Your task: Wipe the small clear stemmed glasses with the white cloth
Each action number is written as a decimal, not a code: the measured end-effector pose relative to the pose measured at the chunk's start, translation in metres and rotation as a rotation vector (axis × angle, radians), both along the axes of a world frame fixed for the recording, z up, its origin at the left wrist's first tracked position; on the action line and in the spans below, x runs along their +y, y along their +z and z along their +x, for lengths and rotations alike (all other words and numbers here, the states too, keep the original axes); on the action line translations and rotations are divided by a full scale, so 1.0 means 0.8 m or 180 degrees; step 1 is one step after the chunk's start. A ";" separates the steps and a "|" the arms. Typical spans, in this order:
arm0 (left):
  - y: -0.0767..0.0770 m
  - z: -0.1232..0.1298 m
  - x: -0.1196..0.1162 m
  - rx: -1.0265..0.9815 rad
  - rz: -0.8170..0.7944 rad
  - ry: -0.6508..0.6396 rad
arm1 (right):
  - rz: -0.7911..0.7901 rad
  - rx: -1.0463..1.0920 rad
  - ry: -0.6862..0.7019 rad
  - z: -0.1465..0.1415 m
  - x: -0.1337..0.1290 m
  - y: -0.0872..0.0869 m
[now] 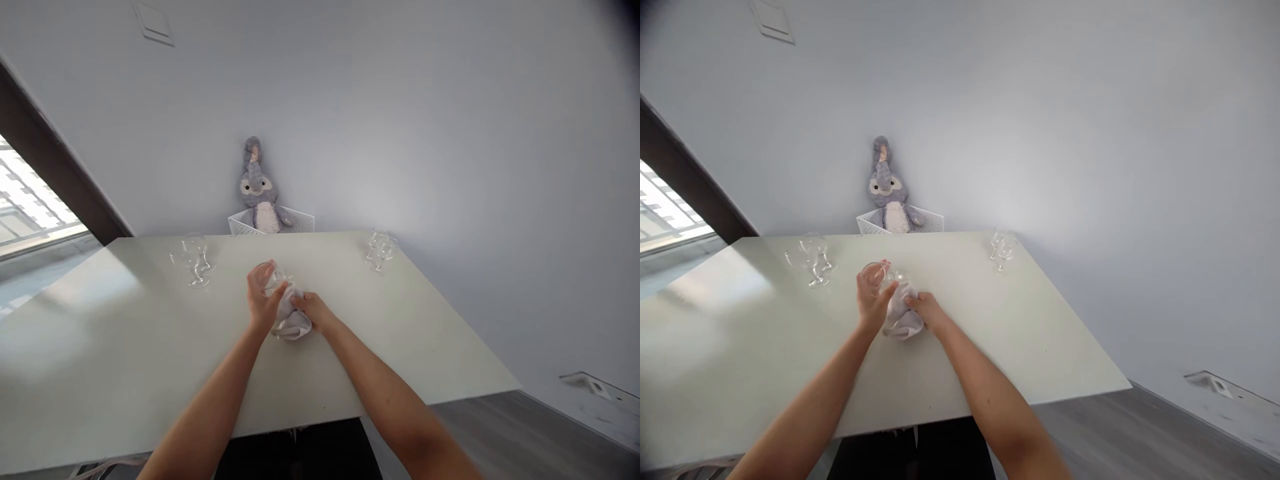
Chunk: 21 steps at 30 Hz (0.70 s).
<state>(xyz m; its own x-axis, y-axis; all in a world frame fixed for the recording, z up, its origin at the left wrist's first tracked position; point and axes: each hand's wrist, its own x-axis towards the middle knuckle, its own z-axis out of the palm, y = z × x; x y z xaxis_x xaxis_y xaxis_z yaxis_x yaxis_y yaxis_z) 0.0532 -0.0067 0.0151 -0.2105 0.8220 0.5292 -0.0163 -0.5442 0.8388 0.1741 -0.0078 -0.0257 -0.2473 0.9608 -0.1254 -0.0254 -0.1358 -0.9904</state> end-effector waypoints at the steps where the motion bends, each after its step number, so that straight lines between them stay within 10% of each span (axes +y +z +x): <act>1: 0.003 -0.003 0.001 0.0049 0.0099 0.0135 | 0.0108 -0.0256 0.0281 0.001 -0.005 0.005; 4: 0.008 -0.011 0.003 0.0148 0.0229 0.0351 | 0.0640 -0.1283 0.0670 0.012 -0.017 0.025; 9: -0.004 -0.005 0.000 0.0495 0.0345 0.0298 | 0.1624 -0.2839 -0.1209 0.026 -0.018 0.046; 16: -0.028 0.021 -0.016 0.0927 0.0148 -0.0581 | 0.2225 -0.2626 -0.0920 0.019 -0.014 0.033; 21: -0.049 0.027 -0.009 0.1352 -0.0416 -0.0886 | 0.1871 -0.2180 -0.1552 0.040 0.002 0.035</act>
